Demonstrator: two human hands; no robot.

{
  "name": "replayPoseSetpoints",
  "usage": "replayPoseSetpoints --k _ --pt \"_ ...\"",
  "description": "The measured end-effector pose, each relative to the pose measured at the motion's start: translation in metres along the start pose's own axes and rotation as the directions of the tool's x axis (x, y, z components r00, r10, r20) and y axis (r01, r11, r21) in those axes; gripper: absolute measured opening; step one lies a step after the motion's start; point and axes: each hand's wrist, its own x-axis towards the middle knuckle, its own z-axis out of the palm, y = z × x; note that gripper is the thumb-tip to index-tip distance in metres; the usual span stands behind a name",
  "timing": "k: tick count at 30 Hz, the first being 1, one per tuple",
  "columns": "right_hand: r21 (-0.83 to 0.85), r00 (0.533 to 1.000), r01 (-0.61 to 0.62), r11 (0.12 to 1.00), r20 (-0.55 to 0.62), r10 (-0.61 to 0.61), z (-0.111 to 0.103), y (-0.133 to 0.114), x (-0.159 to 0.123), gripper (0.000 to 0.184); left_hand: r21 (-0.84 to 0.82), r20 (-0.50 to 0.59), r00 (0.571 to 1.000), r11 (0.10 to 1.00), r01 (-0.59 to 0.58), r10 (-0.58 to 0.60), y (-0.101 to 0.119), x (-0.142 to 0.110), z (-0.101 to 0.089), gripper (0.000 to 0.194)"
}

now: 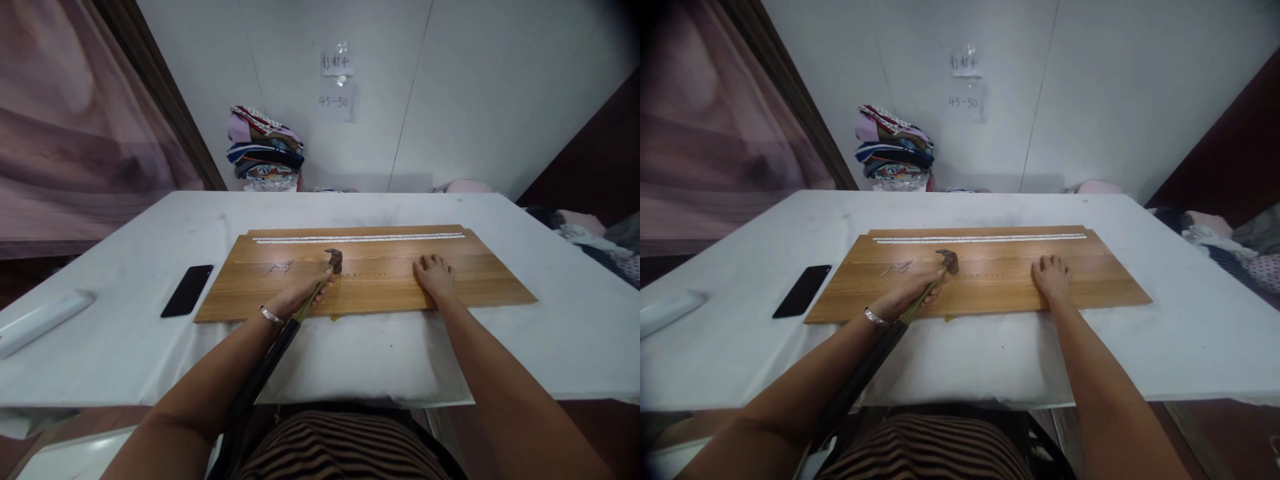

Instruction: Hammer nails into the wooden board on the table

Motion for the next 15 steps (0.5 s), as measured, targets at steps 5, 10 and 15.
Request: replayPoseSetpoints --k 5,10,15 --pt "0.014 1.0 -0.012 1.0 -0.002 0.012 0.0035 0.0018 0.0021 0.048 -0.043 0.014 0.998 0.998 0.055 -0.054 0.0024 -0.0023 -0.0005 0.036" --pt "0.01 1.0 -0.009 1.0 -0.005 0.009 0.0041 0.0022 0.0023 0.049 -0.054 0.049 0.998 0.998 0.045 -0.042 0.0046 -0.0022 -0.0023 0.038" --pt "-0.003 1.0 -0.013 1.0 -0.006 0.013 -0.0006 -0.0013 -0.0008 0.049 -0.023 0.007 0.999 0.999 0.046 -0.046 -0.0001 0.0019 -0.0021 0.041"
